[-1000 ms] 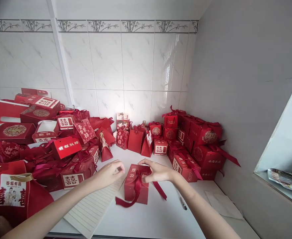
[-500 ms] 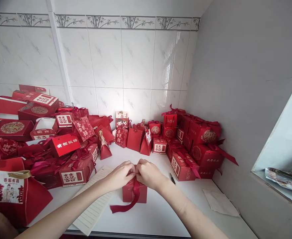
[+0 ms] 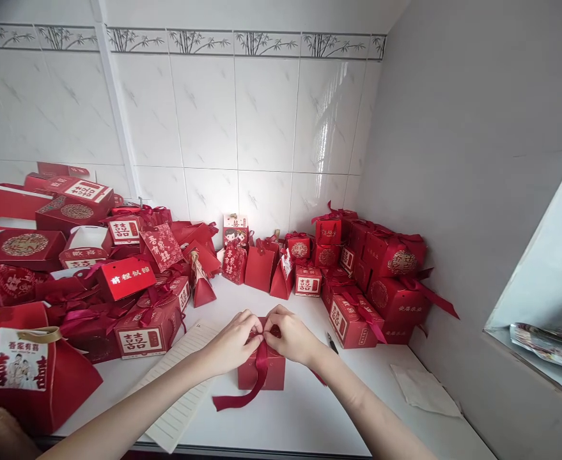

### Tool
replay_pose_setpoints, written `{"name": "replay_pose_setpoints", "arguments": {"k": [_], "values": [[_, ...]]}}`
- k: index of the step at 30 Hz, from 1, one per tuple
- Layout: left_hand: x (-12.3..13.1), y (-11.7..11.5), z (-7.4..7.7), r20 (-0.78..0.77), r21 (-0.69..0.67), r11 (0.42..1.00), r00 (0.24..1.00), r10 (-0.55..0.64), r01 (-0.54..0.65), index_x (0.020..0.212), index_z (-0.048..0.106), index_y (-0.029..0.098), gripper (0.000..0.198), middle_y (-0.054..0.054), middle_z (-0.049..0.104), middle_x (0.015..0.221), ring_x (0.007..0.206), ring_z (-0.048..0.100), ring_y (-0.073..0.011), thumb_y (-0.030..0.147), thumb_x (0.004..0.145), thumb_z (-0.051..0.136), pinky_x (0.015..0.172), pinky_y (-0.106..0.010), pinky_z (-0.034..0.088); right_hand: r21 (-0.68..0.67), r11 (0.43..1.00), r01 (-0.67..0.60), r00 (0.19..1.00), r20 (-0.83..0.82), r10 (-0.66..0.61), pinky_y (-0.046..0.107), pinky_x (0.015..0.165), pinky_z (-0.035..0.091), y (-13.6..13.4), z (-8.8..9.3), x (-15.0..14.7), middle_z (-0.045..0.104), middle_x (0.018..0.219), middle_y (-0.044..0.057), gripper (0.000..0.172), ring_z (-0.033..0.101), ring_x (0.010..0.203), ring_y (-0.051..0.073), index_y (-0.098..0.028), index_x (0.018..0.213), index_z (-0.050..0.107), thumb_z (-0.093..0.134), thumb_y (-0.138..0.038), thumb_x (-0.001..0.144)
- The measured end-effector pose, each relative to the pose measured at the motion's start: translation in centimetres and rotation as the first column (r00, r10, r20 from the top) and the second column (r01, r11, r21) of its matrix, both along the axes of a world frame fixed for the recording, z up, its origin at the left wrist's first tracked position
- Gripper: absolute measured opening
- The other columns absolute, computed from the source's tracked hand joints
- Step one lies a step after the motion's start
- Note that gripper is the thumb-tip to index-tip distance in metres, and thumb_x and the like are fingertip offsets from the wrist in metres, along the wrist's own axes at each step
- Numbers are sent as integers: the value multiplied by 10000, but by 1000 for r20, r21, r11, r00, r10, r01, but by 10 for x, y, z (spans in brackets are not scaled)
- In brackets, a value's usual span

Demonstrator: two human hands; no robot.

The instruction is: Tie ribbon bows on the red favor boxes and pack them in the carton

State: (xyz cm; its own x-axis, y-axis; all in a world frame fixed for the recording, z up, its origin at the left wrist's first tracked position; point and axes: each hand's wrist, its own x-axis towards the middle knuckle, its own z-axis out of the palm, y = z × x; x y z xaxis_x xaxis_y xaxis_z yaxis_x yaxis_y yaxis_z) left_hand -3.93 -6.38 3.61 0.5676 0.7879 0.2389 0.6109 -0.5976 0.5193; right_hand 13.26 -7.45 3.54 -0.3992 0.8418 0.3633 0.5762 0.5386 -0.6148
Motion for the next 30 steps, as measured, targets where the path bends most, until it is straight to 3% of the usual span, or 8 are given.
{"name": "replay_pose_setpoints", "arguments": {"k": [5, 13, 20, 25, 30], "values": [[1, 7, 0, -18, -17, 999, 999, -49, 49, 763, 479, 183, 131, -38, 514, 881, 925, 485, -198, 102, 815, 389, 847, -364, 417, -57, 998, -23, 998, -59, 19, 302, 789, 447, 1, -2, 3, 530, 891, 40, 140, 563, 839, 174, -183, 640, 524, 491, -56, 691], [0, 5, -13, 51, 32, 999, 999, -10, 8, 782, 422, 178, 139, -62, 499, 916, 907, 472, -197, 86, 841, 337, 827, -369, 414, -157, 984, -83, 988, -145, 60, 383, 903, 389, -3, 2, 1, 525, 1025, 75, 56, 542, 964, 229, -190, 713, 576, 555, -150, 680], [4, 0, -7, -17, 50, 997, 998, -53, 53, 784, 402, 186, 137, -65, 483, 906, 882, 466, -203, 78, 832, 332, 809, -388, 421, -315, 936, -154, 959, -278, 64, 400, 934, 347, 2, 0, 3, 504, 1027, 83, 85, 467, 1074, 256, -192, 592, 491, 462, -181, 671], [4, -4, -7, 27, 63, 997, 999, -42, 40, 779, 370, 192, 148, -70, 478, 897, 849, 467, -196, 72, 828, 299, 784, -378, 429, -324, 928, -183, 952, -295, 84, 406, 959, 323, -1, 3, 9, 515, 1082, 84, 89, 444, 1121, 268, -190, 600, 507, 510, -203, 688], [5, -6, -10, 90, 62, 998, 996, 4, -10, 757, 363, 202, 95, -48, 488, 860, 844, 484, -189, 122, 810, 360, 773, -354, 433, -322, 931, -172, 936, -347, 53, 414, 980, 308, -3, 2, 10, 547, 1071, 95, 212, 423, 1167, 294, -188, 604, 514, 574, -343, 735]]}}
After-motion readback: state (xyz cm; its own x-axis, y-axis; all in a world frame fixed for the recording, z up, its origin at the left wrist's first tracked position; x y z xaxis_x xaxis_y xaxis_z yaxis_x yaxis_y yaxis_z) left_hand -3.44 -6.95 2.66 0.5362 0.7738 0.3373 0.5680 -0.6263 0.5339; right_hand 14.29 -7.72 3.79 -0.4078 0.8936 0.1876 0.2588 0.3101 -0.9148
